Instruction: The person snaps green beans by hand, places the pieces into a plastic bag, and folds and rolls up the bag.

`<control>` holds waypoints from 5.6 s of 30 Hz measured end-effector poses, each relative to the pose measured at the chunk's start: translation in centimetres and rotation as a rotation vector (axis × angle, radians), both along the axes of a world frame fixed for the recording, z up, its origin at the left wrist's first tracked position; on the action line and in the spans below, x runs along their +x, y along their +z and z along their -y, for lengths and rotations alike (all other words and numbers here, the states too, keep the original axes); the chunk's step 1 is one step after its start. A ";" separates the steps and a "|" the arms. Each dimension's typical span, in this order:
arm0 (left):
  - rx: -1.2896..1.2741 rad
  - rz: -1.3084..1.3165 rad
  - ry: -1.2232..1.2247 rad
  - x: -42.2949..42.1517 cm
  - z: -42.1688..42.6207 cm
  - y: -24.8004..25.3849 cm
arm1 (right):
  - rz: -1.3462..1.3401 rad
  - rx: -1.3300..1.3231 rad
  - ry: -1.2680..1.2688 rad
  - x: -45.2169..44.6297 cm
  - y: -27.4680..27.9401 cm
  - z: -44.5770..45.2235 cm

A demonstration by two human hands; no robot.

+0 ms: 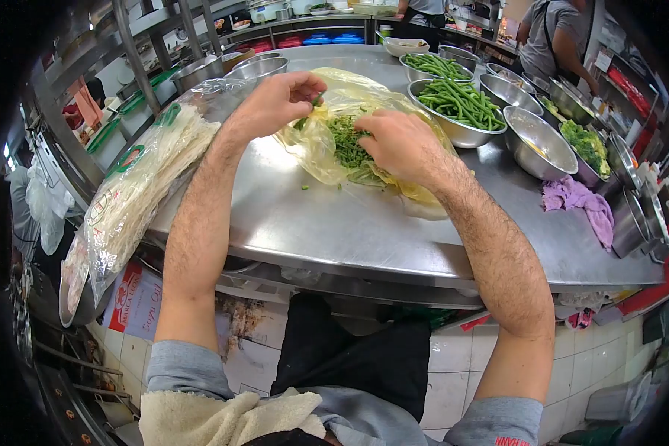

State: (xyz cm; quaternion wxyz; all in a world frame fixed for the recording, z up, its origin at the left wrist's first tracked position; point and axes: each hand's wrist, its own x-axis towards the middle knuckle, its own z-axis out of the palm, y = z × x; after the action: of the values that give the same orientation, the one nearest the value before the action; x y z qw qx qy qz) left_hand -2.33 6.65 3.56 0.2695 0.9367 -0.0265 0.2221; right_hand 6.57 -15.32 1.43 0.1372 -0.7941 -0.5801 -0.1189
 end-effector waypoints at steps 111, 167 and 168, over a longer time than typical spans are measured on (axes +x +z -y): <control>0.425 -0.496 0.222 0.6 1.6 -1.2 | 0.346 0.488 -0.424 8.7 2.7 5.3; -0.283 0.054 -0.113 -0.2 3.9 0.5 | -0.293 0.404 0.090 -1.7 -0.4 -1.4; -0.307 0.064 -0.142 0.0 3.9 0.5 | -0.310 0.422 0.085 -1.9 -0.3 -1.4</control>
State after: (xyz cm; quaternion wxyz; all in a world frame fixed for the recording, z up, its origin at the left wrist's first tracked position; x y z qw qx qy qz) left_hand -2.37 2.79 4.04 0.4234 0.8728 -0.0670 0.2335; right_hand 4.62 -13.89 1.14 0.3917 -0.7316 -0.5474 -0.1081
